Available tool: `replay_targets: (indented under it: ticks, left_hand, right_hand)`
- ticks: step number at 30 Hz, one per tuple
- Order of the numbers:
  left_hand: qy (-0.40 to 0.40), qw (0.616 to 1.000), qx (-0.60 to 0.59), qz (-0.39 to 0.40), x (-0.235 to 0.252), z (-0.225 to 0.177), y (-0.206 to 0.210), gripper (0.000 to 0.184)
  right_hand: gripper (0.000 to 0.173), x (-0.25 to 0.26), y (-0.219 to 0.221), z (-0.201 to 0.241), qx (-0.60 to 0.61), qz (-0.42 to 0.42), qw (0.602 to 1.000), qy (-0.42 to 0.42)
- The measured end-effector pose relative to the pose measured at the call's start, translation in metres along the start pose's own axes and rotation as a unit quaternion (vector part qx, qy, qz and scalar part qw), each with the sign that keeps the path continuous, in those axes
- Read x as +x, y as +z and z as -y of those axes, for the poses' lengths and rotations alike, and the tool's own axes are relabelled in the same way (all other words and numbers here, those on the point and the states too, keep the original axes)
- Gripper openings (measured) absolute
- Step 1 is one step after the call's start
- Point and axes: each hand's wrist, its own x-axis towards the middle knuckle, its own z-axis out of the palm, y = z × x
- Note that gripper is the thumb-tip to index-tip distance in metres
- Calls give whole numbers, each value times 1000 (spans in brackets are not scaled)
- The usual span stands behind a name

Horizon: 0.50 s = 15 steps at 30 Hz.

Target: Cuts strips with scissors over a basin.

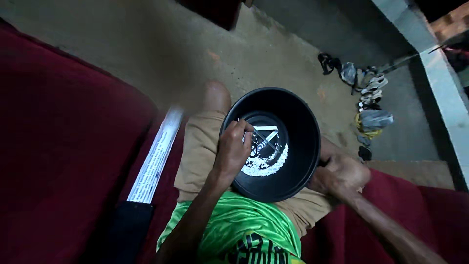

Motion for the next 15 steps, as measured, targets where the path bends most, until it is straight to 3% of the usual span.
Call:
replay_targets:
  ticks: [1,3,8,11,13,15]
  left_hand:
    - [-1,1000,2,3,0,-1,1,10]
    - [6,1000,8,13,1,-3,2,11]
    - [10,1000,11,15,-1,0,0,11]
    - [13,1000,-4,18,-1,-2,-1,11]
    - [20,1000,3,21,-5,-5,-3,11]
    - [23,999,7,25,-6,-6,-4,11]
  right_hand:
    - [48,5,14,-3,-30,91,995,-3]
    - [56,7,34,-10,-73,148,986,-18]
    - [32,-11,40,-8,-61,67,993,-72]
    - [46,-2,40,-32,-97,21,991,-94]
    - [59,13,33,-37,-149,33,987,-57]
    - [51,22,26,-36,-131,20,991,12]
